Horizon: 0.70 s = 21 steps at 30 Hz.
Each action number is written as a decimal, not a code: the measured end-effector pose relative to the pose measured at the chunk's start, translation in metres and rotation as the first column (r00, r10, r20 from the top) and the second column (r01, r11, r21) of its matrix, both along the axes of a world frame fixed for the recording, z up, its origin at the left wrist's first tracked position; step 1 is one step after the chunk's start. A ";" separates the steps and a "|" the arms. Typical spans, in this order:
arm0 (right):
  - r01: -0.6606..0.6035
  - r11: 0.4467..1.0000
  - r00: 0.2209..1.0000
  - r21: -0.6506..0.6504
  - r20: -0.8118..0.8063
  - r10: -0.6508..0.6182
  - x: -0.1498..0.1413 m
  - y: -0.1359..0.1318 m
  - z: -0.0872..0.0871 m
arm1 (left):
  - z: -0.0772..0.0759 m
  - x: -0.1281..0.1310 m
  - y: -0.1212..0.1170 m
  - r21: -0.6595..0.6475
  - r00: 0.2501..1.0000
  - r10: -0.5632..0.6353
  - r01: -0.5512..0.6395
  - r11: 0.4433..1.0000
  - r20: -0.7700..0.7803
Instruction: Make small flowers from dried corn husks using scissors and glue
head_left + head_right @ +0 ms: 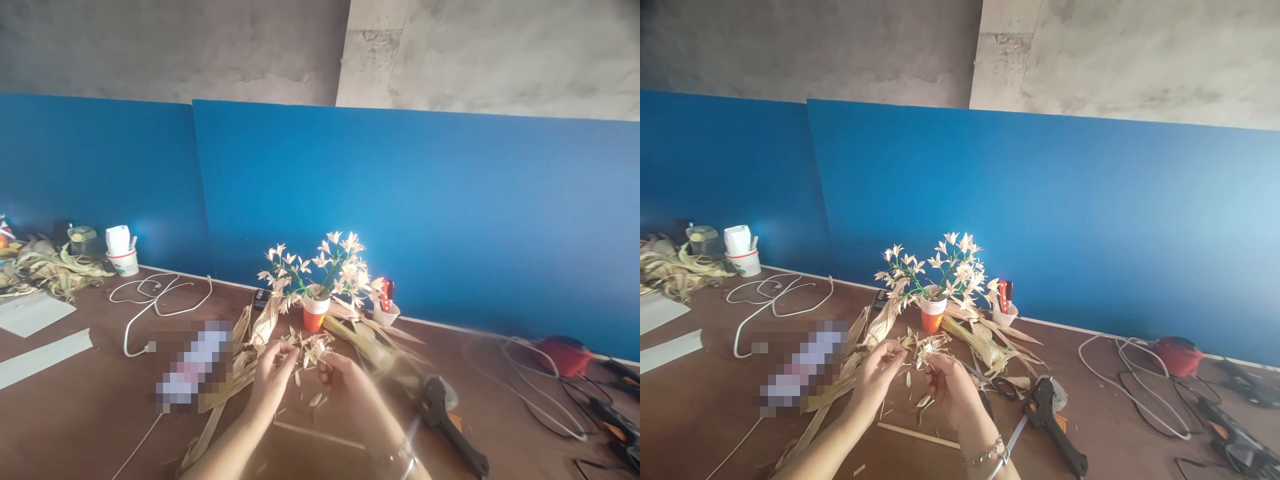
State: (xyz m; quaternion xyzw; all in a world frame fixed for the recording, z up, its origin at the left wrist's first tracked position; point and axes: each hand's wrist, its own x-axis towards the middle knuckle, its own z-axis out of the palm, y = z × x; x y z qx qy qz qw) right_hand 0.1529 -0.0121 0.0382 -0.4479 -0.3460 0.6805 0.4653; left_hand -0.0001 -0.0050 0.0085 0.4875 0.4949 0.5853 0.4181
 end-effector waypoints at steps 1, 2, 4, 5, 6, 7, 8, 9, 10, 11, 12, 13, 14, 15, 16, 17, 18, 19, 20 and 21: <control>0.011 0.999 1.000 -0.033 -0.021 -0.011 0.000 0.000 0.000 | 0.001 -0.001 -0.001 0.041 1.000 0.003 -0.002 0.999 -0.028; 0.017 0.997 0.998 -0.075 -0.051 -0.021 0.000 0.001 0.000 | 0.002 -0.001 -0.002 0.075 0.999 -0.001 0.005 0.997 -0.047; 0.019 0.994 0.997 -0.106 -0.077 -0.027 0.000 0.001 0.000 | 0.005 -0.001 -0.004 0.100 0.998 -0.025 0.031 0.994 -0.059; 0.014 0.995 0.997 -0.102 -0.076 -0.022 0.000 0.002 0.000 | 0.006 -0.001 -0.006 0.093 0.997 -0.042 0.047 0.995 -0.057; 0.005 0.995 0.997 -0.098 -0.077 -0.013 0.000 0.002 0.000 | 0.006 0.000 -0.007 0.077 0.997 -0.057 0.061 0.995 -0.054; 0.001 0.996 0.997 -0.092 -0.080 -0.008 0.001 0.002 -0.001 | 0.006 0.000 -0.008 0.059 0.996 -0.070 0.073 0.996 -0.052; 0.002 0.996 0.996 -0.085 -0.085 -0.010 0.001 0.003 -0.001 | 0.006 0.000 -0.008 0.043 0.996 -0.078 0.081 0.996 -0.052; 0.006 0.997 0.996 -0.078 -0.089 -0.013 0.001 0.003 -0.002 | 0.005 0.000 -0.008 0.032 0.995 -0.085 0.087 0.996 -0.054; 0.006 0.997 0.996 -0.074 -0.093 -0.013 0.002 0.003 -0.002 | 0.005 0.000 -0.008 0.025 0.994 -0.092 0.093 0.995 -0.059; 0.003 0.998 0.995 -0.070 -0.097 -0.010 0.002 0.003 -0.003 | 0.005 0.000 -0.007 0.022 0.993 -0.099 0.100 0.995 -0.063; 0.000 0.998 0.995 -0.065 -0.097 -0.007 0.002 0.003 -0.003 | 0.004 -0.001 -0.007 0.021 0.992 -0.109 0.111 0.994 -0.064; -0.005 0.998 0.995 -0.061 -0.098 -0.001 0.002 0.003 -0.004 | 0.004 -0.001 -0.007 0.019 0.991 -0.121 0.122 0.992 -0.062; -0.010 0.998 0.995 -0.057 -0.099 0.004 0.002 0.004 -0.004 | 0.004 -0.001 -0.007 0.014 0.990 -0.130 0.131 0.991 -0.057; -0.006 0.999 0.995 -0.054 -0.099 0.001 0.002 0.004 -0.004 | 0.004 -0.002 -0.007 0.006 0.989 -0.138 0.139 0.990 -0.052; 0.001 0.998 0.995 -0.059 -0.098 -0.007 0.002 0.004 -0.003 | 0.004 -0.002 -0.007 -0.004 0.988 -0.147 0.147 0.989 -0.049; 0.009 0.998 0.995 -0.067 -0.097 -0.015 0.001 0.004 -0.003 | 0.004 -0.002 -0.007 -0.016 0.986 -0.159 0.159 0.987 -0.049; 0.011 0.997 0.995 -0.078 -0.097 -0.019 0.001 0.004 -0.002 | 0.004 -0.002 -0.007 -0.028 0.983 -0.175 0.174 0.984 -0.054; 0.014 0.996 0.995 -0.088 -0.096 -0.022 0.001 0.004 -0.002 | 0.005 -0.002 -0.008 -0.040 0.979 -0.193 0.190 0.981 -0.060; 0.018 0.995 0.995 -0.097 -0.092 -0.027 0.001 0.004 -0.001 | 0.005 -0.002 -0.008 -0.052 0.975 -0.210 0.207 0.977 -0.067; 0.019 0.995 0.995 -0.102 -0.091 -0.029 0.001 0.004 -0.001 | 0.005 -0.002 -0.008 -0.061 0.972 -0.222 0.218 0.974 -0.073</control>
